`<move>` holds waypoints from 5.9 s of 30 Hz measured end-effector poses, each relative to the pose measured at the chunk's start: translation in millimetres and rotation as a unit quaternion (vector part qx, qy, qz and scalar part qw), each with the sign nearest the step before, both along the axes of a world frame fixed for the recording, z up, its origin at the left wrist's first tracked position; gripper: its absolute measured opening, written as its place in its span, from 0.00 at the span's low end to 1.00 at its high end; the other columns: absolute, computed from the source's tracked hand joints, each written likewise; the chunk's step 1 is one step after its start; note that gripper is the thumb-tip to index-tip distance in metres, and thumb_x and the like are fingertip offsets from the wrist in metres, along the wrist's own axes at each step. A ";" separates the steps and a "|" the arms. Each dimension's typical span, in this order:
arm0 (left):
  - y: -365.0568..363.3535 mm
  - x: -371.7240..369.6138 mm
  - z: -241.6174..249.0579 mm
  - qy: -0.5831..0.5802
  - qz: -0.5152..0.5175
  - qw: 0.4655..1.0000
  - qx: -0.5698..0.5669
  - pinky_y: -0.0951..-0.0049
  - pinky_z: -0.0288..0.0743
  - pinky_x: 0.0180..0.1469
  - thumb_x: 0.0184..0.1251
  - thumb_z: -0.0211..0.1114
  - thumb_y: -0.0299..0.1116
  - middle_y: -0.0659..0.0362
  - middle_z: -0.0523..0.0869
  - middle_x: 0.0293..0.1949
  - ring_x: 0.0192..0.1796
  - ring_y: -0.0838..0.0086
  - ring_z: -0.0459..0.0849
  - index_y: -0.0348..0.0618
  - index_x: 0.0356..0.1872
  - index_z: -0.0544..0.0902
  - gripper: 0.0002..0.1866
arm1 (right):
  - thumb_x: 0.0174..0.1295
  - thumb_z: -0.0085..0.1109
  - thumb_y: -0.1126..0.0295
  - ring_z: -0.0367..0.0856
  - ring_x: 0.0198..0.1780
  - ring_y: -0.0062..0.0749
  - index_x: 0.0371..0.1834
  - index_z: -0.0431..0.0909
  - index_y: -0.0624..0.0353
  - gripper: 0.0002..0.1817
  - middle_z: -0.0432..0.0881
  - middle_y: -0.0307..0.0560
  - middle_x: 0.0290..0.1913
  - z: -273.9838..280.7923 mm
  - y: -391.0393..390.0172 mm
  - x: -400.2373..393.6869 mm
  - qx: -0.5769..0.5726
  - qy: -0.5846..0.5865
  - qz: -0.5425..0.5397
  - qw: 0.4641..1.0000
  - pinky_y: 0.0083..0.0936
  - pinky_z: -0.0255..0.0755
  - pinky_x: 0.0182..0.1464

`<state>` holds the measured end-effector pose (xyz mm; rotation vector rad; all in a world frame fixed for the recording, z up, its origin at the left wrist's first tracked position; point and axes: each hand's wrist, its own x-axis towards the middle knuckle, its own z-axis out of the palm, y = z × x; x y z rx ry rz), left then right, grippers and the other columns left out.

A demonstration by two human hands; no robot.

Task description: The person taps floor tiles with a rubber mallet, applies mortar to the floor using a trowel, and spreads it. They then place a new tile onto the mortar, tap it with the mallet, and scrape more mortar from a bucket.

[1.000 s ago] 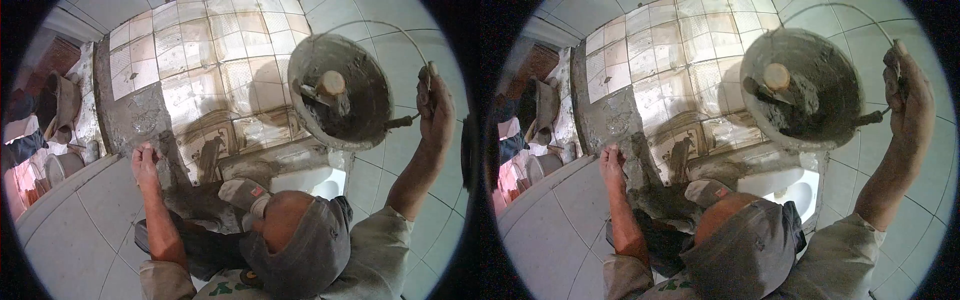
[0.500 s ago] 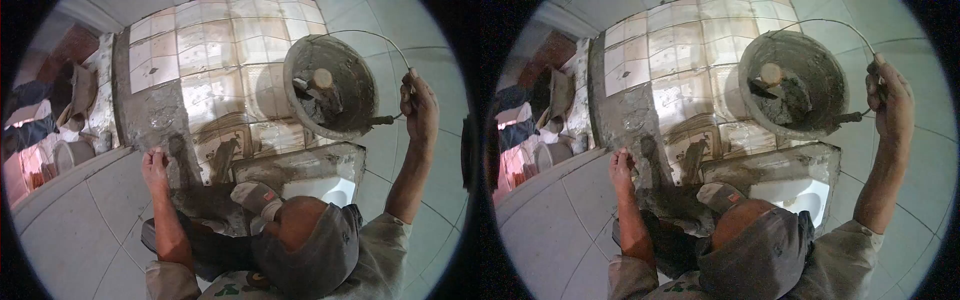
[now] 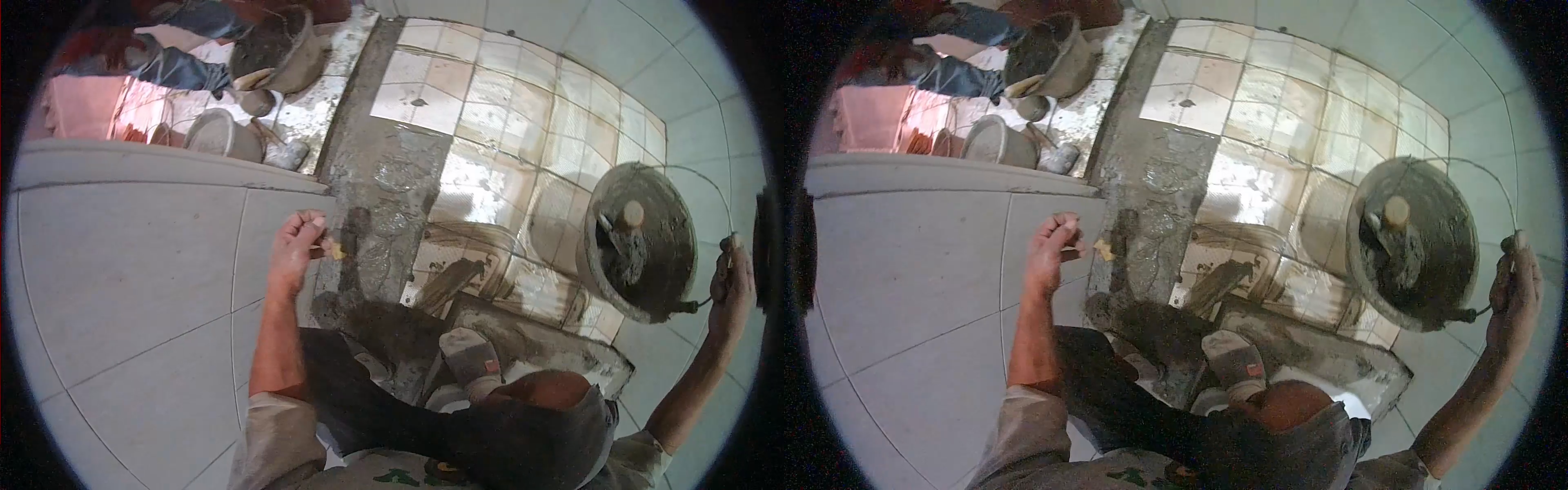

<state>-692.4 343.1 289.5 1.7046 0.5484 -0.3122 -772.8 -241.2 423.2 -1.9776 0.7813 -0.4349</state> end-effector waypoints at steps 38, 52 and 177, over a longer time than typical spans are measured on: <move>154.7 -40.1 106.1 -0.052 -0.192 0.972 -0.124 0.83 0.66 0.21 0.55 0.69 0.52 0.51 0.83 0.35 0.19 0.82 0.74 0.33 0.52 0.77 0.33 | 0.62 0.61 0.55 0.56 0.16 0.09 0.27 0.77 0.54 0.15 0.67 0.26 0.17 -35.6 295.3 269.8 0.069 0.040 0.435 0.897 0.13 0.45 0.17; 153.2 -40.1 107.2 -0.049 -0.163 0.972 -0.160 0.82 0.68 0.27 0.51 0.73 0.44 0.52 0.82 0.40 0.40 0.72 0.82 0.30 0.54 0.76 0.33 | 0.63 0.60 0.56 0.56 0.17 0.10 0.25 0.77 0.52 0.14 0.67 0.27 0.18 -47.4 357.5 306.0 0.080 0.012 0.467 0.881 0.15 0.45 0.19; 157.5 -37.9 173.1 0.023 -0.164 0.980 -0.111 0.77 0.79 0.27 0.57 0.70 0.35 0.46 0.76 0.55 0.50 0.58 0.82 0.29 0.60 0.70 0.32 | 0.59 0.62 0.65 0.80 0.43 0.59 0.52 0.60 0.61 0.25 0.73 0.61 0.43 -369.1 492.9 276.8 -0.196 -0.080 0.419 0.883 0.42 0.80 0.41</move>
